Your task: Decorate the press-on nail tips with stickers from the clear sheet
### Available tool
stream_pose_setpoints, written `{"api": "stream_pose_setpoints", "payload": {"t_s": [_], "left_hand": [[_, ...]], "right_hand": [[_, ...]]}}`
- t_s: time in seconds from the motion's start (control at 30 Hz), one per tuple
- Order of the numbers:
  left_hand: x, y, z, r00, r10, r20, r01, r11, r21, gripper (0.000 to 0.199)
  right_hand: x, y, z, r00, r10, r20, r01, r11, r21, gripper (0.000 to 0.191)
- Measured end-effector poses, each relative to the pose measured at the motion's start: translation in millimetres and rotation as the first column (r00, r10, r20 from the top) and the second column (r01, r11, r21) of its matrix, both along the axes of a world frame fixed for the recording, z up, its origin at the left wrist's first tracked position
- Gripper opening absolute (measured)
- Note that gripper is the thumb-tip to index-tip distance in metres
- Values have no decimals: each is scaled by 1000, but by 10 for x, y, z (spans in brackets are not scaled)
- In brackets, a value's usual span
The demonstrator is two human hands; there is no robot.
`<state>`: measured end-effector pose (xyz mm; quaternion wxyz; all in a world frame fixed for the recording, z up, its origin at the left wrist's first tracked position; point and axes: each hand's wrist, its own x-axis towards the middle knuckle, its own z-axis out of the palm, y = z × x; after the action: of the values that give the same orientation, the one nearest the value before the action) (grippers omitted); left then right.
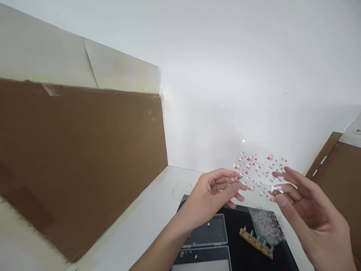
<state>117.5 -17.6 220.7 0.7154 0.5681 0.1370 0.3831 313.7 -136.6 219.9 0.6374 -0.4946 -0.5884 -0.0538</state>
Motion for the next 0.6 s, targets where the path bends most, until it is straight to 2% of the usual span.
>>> {"api": "stream_pose_setpoints", "payload": {"t_s": [0.1,0.33,0.5,0.6], "left_hand": [[-1,0,15,999,36,8,-36,999,12,49],[-5,-20,35,998,65,5,-66,998,23,45],[-3,-32,37,996,82,20,-82,996,20,42],[-2,-30,21,997,68,25,-69,997,21,41]], "right_hand": [[-2,16,-32,1000,5,29,-5,1000,-1,51],[-60,21,-31,999,-11,38,10,999,36,43],[23,22,-86,993,9,117,-11,1000,16,52],[40,18,-106,991,-8,130,9,1000,-2,51]]}}
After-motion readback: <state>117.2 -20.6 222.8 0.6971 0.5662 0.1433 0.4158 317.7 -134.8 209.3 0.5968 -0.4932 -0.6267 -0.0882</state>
